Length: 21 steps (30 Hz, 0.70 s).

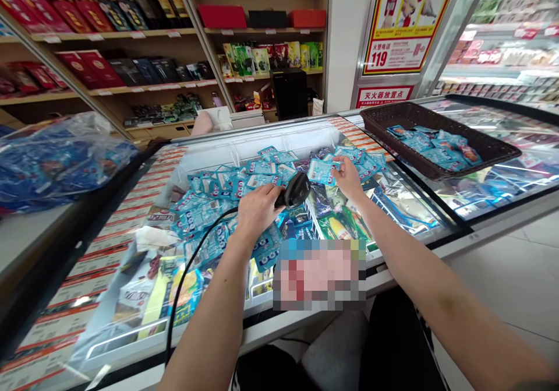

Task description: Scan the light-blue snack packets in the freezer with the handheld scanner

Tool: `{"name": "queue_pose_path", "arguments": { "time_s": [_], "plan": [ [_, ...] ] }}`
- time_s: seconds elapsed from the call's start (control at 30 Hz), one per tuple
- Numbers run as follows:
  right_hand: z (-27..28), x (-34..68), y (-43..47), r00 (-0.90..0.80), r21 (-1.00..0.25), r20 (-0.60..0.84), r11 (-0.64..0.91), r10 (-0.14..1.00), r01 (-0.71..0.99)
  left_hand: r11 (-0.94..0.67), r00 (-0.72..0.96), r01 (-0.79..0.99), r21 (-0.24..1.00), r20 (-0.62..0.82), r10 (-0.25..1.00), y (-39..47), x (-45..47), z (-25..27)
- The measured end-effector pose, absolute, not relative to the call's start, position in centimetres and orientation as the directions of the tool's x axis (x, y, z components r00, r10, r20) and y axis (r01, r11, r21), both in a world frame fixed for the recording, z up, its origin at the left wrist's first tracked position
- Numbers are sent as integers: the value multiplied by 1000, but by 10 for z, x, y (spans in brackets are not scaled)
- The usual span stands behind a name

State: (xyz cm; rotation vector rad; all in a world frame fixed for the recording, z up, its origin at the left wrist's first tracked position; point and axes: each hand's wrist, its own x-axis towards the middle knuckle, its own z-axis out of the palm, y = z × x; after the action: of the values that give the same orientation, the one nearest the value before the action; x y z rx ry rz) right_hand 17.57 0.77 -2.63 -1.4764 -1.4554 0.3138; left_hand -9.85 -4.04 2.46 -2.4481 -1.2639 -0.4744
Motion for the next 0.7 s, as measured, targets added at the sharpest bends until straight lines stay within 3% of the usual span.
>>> {"name": "queue_pose_path", "arguments": {
  "time_s": [0.23,0.3,0.4,0.57,0.7],
  "plan": [
    [-12,188,-11,358,-531,553,-13,752,847,-481,497,862,-163,462,735,-41,-99,25],
    [-11,188,-14,344,-479,613,-13,711,878,-465,481,871,-159,466,742,-41,-99,25],
    [-11,179,-17,216,-436,645,120,733,892,-439,440,890,-122,483,757,-41,-100,26],
    [-9,151,-19,-125,-425,565,417,816,804,-363,326,931,-45,548,770,-41,-103,29],
    [-2,134,-20,-456,-395,525,680,719,617,-320,261,947,2,574,776,-39,-108,31]
  ]
}}
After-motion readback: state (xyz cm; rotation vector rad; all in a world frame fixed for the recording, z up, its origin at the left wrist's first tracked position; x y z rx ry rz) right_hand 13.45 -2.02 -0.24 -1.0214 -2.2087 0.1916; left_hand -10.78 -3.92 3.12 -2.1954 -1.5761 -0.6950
